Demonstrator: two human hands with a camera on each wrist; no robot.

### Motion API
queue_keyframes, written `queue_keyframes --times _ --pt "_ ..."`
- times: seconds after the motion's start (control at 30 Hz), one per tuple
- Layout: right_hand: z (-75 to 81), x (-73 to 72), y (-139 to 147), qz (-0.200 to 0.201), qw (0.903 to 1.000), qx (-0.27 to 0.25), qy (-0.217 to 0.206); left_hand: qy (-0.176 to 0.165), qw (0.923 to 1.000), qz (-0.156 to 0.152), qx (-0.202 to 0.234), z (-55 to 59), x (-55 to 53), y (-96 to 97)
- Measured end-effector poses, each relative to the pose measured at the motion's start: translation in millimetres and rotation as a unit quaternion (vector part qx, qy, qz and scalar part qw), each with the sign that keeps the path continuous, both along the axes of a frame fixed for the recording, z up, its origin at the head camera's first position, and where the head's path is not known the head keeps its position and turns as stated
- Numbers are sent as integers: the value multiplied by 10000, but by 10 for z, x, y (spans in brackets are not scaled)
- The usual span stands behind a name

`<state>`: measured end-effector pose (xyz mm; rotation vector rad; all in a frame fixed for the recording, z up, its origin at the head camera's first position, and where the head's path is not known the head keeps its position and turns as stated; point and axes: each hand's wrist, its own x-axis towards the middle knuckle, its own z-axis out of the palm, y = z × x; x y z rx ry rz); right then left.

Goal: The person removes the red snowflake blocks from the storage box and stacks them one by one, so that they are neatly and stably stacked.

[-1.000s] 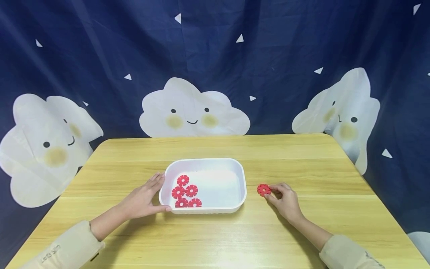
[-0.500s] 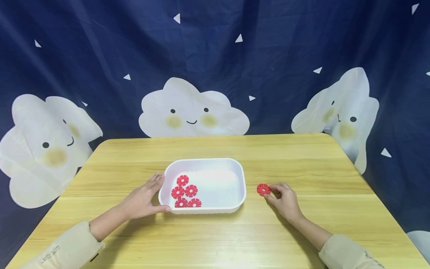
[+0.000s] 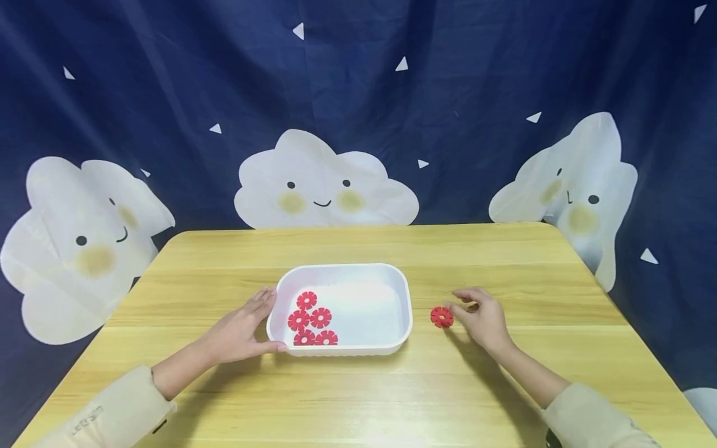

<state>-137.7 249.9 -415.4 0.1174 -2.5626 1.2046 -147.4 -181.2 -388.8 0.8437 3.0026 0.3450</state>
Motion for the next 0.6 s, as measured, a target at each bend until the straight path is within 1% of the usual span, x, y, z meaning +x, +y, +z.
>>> queue_keyframes --times 0.1,0.17,0.27,0.4,0.6 --pt "119 -15 -47 122 9995 -49 297 -58 10000 -8 55 -28 9 12" --pt "187 -19 -103 279 9989 -89 379 -113 9999 31 53 -41 14 15" --pt "267 -30 -215 562 9975 -171 383 -156 9998 72 39 -46 9 21" --pt "334 -57 -370 834 9954 -254 385 -175 9998 38 17 -45 -9 34" --pt "422 -166 -630 1271 9897 -393 522 -51 10000 33 -5 -24 -18 9"
